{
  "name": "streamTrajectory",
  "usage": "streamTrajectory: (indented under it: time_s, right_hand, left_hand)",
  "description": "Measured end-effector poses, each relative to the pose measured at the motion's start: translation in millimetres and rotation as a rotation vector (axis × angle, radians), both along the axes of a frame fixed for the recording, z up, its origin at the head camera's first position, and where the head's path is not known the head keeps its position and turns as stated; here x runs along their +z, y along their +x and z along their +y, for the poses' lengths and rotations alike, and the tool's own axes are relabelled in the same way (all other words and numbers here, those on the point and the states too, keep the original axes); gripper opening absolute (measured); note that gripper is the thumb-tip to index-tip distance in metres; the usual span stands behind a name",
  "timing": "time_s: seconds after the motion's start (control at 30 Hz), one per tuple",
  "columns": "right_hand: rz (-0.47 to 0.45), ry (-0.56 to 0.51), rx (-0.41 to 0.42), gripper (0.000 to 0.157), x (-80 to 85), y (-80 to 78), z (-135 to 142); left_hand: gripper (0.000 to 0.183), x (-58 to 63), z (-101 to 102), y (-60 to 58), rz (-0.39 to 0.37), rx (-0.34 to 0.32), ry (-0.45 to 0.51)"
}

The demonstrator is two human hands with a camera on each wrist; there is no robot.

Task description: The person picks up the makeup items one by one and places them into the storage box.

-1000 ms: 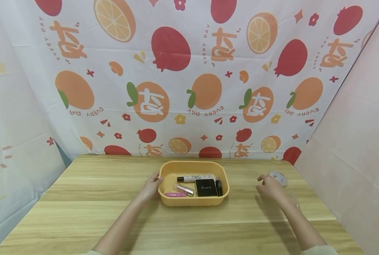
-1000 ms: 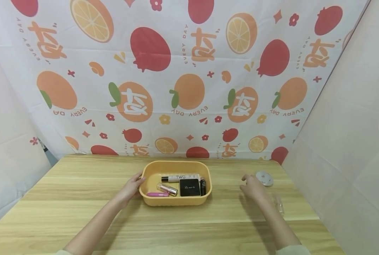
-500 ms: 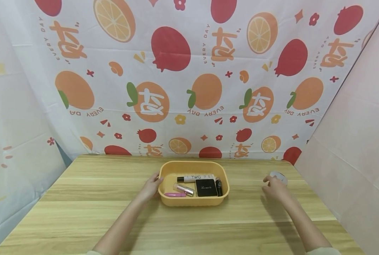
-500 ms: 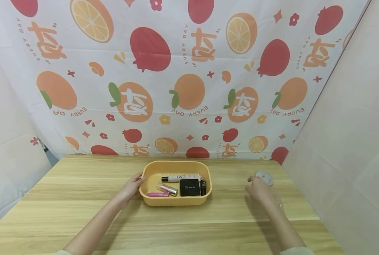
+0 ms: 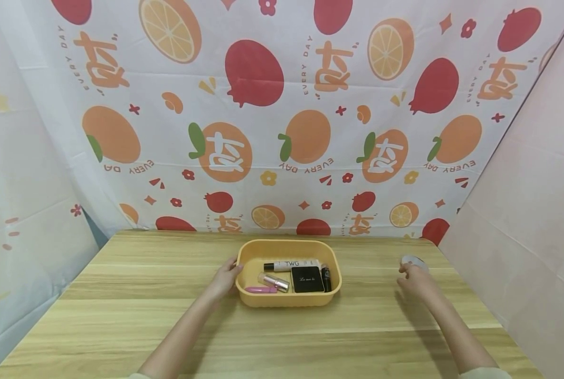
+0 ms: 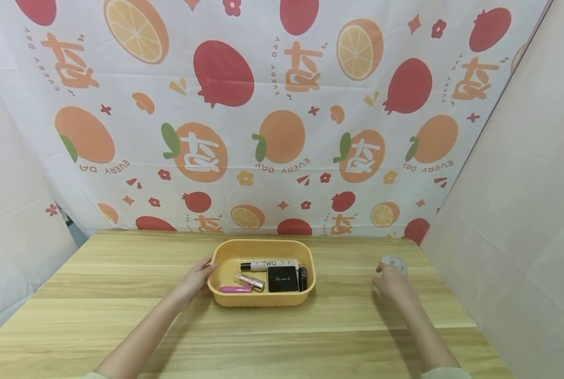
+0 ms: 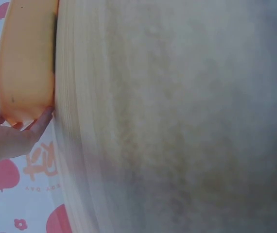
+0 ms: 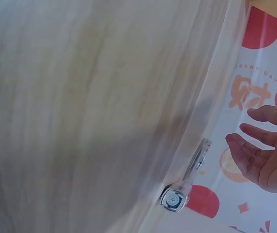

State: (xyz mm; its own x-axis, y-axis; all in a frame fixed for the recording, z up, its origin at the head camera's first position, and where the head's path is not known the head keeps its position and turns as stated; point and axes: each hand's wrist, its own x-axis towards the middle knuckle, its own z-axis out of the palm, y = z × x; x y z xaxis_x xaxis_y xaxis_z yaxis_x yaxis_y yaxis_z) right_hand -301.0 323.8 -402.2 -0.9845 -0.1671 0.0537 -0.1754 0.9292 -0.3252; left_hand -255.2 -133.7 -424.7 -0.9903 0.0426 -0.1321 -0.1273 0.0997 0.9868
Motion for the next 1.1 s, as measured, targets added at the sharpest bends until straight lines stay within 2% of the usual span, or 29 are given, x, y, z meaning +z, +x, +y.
streamTrajectory:
  time_s: [0.33,0.7,0.93,1.1]
  right_hand:
    - [0.015,0.002,-0.007,0.028,-2.9,2.1,12]
    - [-0.041,0.036,-0.087,0.033,-1.3,4.9,23]
    - [-0.082,0.078,-0.133,0.037,-3.4,5.1,34]
    - [-0.142,0.05,-0.171,0.041,-2.7,7.2,40]
  left_hand:
    - [0.049,0.7,-1,1.8,-0.005,-0.007,0.013]
    - [0.048,0.5,-1,2.5,-0.004,-0.016,0.014]
    - [0.049,1.0,0,2.1,-0.002,0.001,0.015]
    - [0.05,0.3,0,1.6,-0.001,0.008,0.007]
